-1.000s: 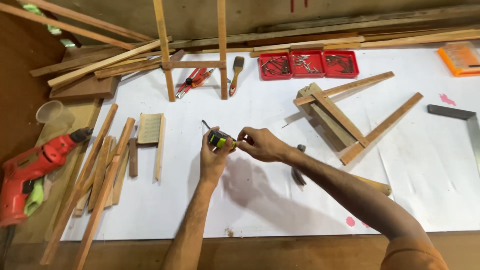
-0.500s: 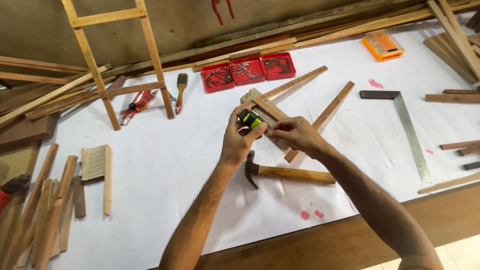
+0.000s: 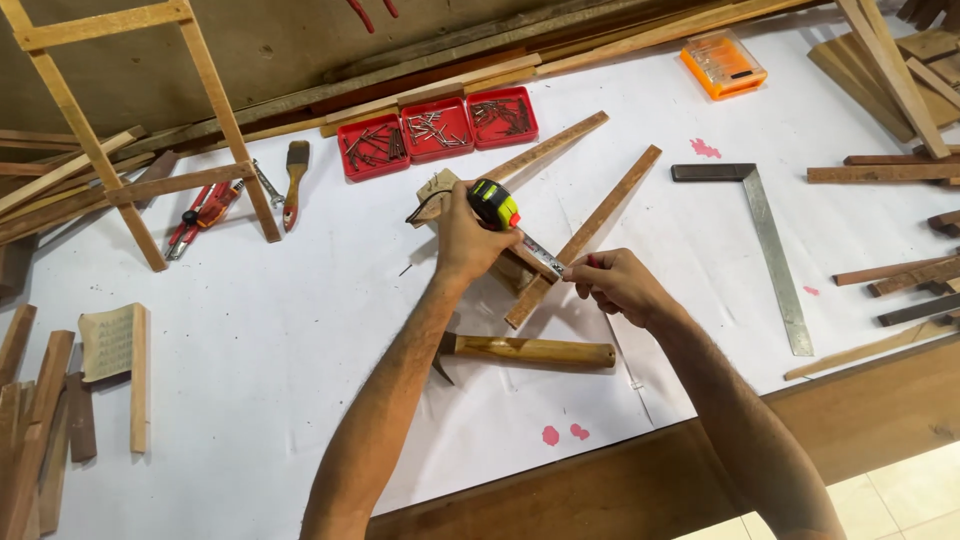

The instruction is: Assembling a small wooden easel by measuring, marking wood, and hammering nails into the frame.

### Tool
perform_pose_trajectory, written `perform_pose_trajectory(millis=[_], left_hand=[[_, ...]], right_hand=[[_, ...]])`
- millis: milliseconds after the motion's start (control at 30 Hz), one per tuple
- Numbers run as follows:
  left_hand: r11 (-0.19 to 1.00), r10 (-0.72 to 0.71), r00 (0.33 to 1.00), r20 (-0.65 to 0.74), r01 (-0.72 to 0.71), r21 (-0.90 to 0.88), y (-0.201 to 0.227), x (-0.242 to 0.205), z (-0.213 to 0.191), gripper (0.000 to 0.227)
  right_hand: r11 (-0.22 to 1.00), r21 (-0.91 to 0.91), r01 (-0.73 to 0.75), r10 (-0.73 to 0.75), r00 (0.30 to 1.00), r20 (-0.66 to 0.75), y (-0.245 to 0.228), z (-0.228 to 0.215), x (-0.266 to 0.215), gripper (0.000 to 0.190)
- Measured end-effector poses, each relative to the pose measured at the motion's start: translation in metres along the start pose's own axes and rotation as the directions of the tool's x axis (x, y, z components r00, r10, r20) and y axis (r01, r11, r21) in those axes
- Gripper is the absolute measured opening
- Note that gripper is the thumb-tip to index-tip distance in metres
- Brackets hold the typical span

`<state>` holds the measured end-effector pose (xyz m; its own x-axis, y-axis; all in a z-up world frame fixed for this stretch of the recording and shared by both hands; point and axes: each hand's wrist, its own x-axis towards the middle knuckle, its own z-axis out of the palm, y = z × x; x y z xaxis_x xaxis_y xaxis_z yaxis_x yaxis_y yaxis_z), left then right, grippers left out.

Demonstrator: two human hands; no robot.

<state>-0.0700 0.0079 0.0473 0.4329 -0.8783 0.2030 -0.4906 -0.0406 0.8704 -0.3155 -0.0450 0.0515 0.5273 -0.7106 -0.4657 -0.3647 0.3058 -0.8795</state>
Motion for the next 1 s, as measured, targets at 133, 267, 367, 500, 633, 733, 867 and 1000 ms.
perform_pose_trajectory(millis=[133, 267, 367, 500, 633, 733, 867, 1000], left_hand=[[0.993, 0.03, 0.998, -0.049, -0.025, 0.116, -0.006, 0.008, -0.002, 0.083], [0.961, 0.077, 0.997, -0.026, -0.067, 0.267, -0.005, 0.012, -0.007, 0.079], [0.897, 0.152, 0.988, 0.005, -0.14, 0.419, -0.002, 0.014, -0.01, 0.08], [0.857, 0.139, 0.989, 0.051, -0.146, 0.495, -0.01, 0.013, -0.009, 0.081], [0.889, 0.132, 0.99, 0.054, -0.143, 0.436, -0.011, 0.014, -0.012, 0.08], [0.898, 0.147, 0.988, 0.054, -0.156, 0.411, -0.008, 0.014, -0.019, 0.078], [0.901, 0.175, 0.984, 0.033, -0.174, 0.398, -0.014, 0.027, -0.034, 0.076], [0.894, 0.198, 0.98, 0.012, -0.186, 0.408, -0.038, 0.05, -0.053, 0.073]], right_hand=[[1.0, -0.022, -0.022, 0.022, 1.0, -0.013, 0.018, -0.002, 0.018, 0.022], [0.997, -0.068, -0.036, 0.035, 0.999, -0.014, 0.019, 0.002, 0.022, 0.025], [0.994, -0.094, -0.054, 0.05, 0.998, -0.038, 0.01, 0.003, 0.019, 0.025], [0.921, -0.39, -0.005, -0.055, 0.988, -0.143, 0.001, 0.007, 0.012, 0.03], [0.618, -0.599, 0.509, -0.62, 0.784, 0.027, -0.006, 0.006, 0.006, 0.029], [0.509, -0.694, 0.509, -0.653, 0.754, 0.073, -0.017, 0.009, 0.006, 0.052], [0.635, -0.662, 0.398, -0.409, 0.9, 0.148, -0.019, 0.01, 0.017, 0.038], [0.609, -0.711, 0.352, -0.39, 0.913, 0.117, -0.027, 0.014, 0.01, 0.039]])
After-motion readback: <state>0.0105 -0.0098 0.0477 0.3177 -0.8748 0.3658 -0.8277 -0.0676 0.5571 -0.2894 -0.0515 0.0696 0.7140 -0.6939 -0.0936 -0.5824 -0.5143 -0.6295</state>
